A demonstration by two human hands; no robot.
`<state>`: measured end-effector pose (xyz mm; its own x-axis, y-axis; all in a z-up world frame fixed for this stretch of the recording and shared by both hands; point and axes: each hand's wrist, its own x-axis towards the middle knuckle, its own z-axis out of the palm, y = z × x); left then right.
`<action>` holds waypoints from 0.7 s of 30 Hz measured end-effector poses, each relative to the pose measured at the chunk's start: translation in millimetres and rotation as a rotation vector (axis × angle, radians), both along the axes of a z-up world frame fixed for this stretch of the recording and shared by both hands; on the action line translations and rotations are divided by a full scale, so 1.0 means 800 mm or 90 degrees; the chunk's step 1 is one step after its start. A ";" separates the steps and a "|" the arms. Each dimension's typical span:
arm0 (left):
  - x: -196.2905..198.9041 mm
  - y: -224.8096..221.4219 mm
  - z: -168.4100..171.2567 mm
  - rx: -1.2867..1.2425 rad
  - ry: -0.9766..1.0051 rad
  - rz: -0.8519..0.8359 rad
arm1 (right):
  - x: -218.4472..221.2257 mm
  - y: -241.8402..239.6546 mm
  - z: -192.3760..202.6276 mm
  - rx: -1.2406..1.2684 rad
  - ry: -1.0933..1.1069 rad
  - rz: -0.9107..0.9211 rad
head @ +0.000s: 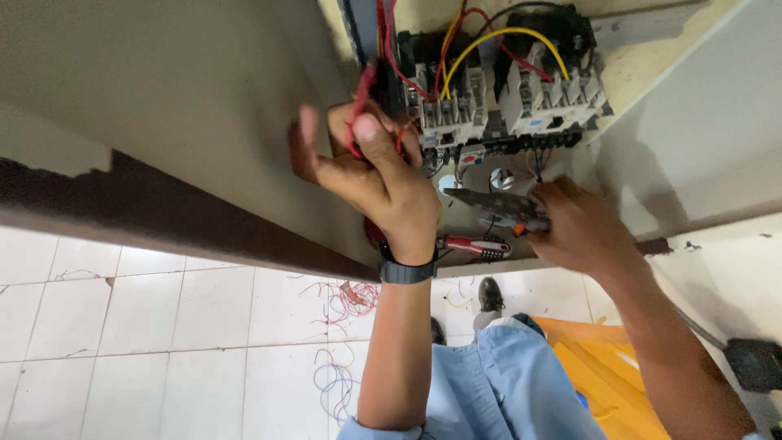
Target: Connecting control wires to an electrical panel using a wire stripper and screwdriver while following a circuit diagram.
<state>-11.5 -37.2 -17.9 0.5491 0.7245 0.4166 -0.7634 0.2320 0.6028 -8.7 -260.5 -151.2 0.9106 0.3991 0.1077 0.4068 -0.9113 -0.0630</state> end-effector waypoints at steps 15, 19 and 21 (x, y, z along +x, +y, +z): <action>0.025 0.010 0.010 0.160 -0.162 0.061 | -0.146 0.042 0.132 1.114 0.698 0.193; 0.019 0.010 0.017 0.270 0.025 0.178 | -0.154 0.042 0.136 1.082 0.604 0.175; 0.016 0.006 0.013 0.268 0.059 0.222 | -0.159 0.042 0.138 1.061 0.557 0.186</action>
